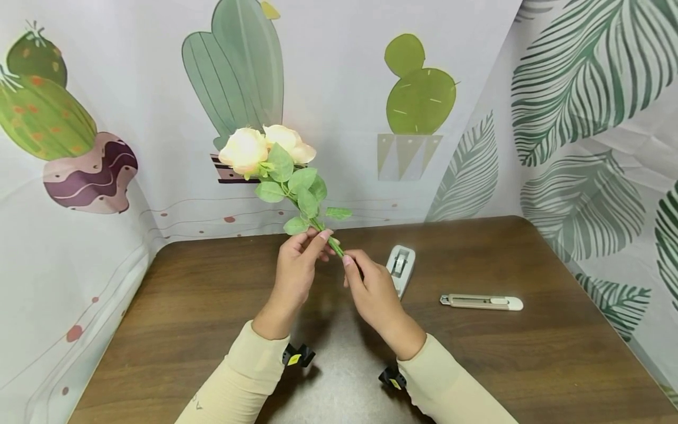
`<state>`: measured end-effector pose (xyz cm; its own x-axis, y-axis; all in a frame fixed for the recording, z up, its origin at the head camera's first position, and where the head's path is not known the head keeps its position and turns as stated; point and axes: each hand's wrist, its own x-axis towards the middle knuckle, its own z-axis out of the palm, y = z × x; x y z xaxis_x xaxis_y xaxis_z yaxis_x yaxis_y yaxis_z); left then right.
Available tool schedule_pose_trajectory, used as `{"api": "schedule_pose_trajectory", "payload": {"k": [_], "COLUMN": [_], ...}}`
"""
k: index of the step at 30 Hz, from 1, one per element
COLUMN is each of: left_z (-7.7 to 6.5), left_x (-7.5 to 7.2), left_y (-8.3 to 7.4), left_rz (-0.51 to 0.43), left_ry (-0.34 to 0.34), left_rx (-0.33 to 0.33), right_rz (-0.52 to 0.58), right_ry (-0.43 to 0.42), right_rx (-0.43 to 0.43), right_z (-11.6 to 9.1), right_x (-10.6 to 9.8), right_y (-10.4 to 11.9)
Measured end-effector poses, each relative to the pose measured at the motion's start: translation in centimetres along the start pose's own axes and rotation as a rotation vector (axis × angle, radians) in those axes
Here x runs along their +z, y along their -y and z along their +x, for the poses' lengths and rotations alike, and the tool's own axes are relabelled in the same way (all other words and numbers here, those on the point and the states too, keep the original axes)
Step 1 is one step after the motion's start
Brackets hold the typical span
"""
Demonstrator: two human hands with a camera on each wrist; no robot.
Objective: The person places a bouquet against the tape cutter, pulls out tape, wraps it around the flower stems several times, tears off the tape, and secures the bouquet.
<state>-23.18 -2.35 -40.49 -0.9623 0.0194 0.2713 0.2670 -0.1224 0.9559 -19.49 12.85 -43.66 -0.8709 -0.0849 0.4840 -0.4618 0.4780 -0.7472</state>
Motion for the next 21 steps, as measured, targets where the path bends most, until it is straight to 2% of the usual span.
{"api": "schedule_pose_trajectory", "payload": {"k": [16, 21], "left_z": [-0.11, -0.1], "left_x": [-0.11, -0.12], "left_y": [-0.07, 0.02], "left_rz": [0.025, 0.042], "left_ry": [0.035, 0.037], "left_rx": [-0.001, 0.001], "right_rz": [-0.04, 0.007], "right_ry": [0.001, 0.016], "right_rx": [-0.005, 0.008], "right_z": [-0.01, -0.04], "right_x": [-0.01, 0.05], "right_y": [0.17, 0.12]}}
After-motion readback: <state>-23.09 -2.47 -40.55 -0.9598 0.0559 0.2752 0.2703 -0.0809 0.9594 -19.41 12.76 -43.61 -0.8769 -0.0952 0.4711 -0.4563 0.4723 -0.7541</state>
